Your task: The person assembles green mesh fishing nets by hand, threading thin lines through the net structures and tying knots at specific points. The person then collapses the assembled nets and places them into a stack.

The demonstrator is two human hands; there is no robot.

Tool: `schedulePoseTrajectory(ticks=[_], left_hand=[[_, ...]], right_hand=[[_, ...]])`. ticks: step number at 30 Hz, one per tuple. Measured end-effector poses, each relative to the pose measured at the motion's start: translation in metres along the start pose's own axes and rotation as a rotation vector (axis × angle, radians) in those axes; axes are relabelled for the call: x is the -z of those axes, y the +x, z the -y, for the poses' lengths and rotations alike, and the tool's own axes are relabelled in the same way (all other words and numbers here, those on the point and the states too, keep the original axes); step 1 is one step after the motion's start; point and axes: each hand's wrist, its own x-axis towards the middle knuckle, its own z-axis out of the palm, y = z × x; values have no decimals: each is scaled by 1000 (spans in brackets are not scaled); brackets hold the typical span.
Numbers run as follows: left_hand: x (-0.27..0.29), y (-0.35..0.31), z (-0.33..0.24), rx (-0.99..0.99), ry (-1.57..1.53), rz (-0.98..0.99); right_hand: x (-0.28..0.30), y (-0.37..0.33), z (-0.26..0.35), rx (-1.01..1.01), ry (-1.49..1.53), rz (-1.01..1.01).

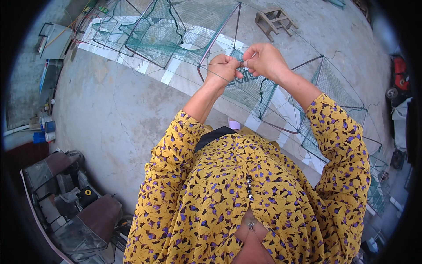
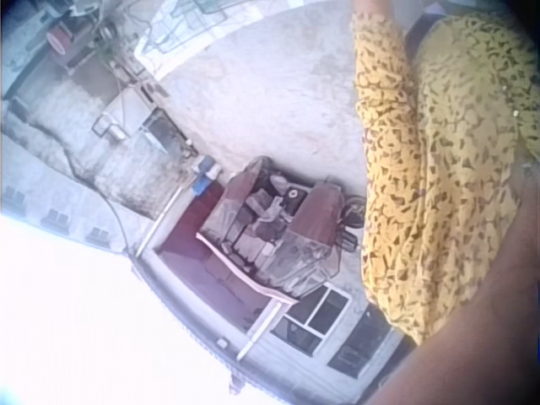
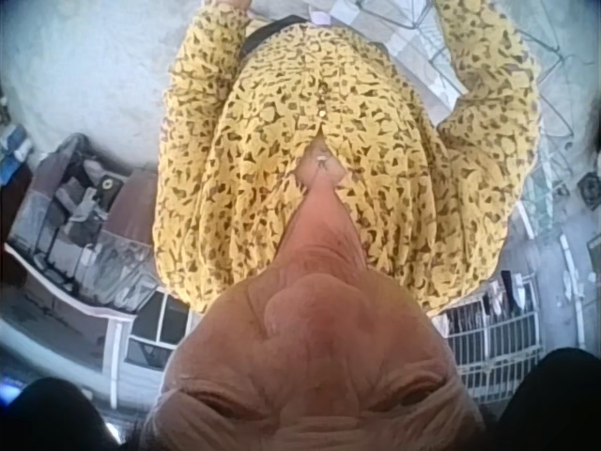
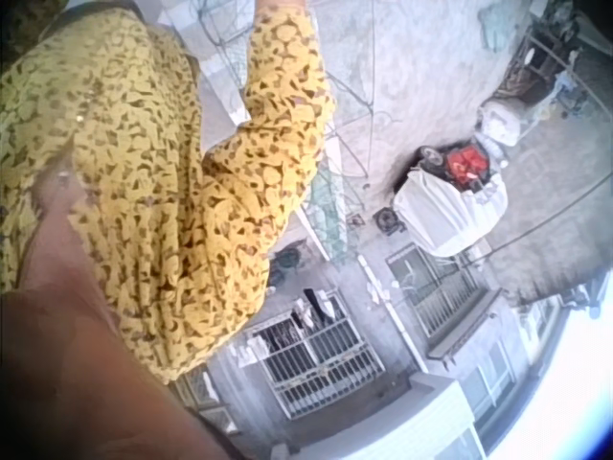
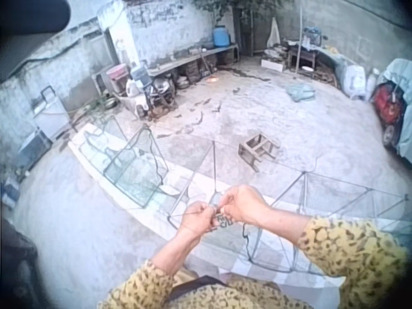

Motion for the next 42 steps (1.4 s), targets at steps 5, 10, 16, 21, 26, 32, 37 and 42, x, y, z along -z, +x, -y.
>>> schedulePoseTrajectory(ticks=[5,10,16,21,26,32,37,42], left_hand=[[1,4,1,11,45,-7],[0,2,-1,2,13,-35],[-1,0,-4,24,29,-39],[-5,-8,1,-45,-14,-116],[-16,-7,2,-245,-89,-337],[-18,3,4,-408,-183,-376],[-13,-3,1,-246,-321,-159],[1,-7,-1,-324,18,120]], right_hand=[[-5,3,-6,64,-109,-98],[-13,2,-6,156,-181,-226],[-17,0,-7,282,-272,-304],[-16,-6,-9,297,-300,-243],[-16,-7,-2,467,-504,-347],[1,8,5,174,-204,-138],[18,-4,24,56,276,52],[41,-4,54,34,523,267]])
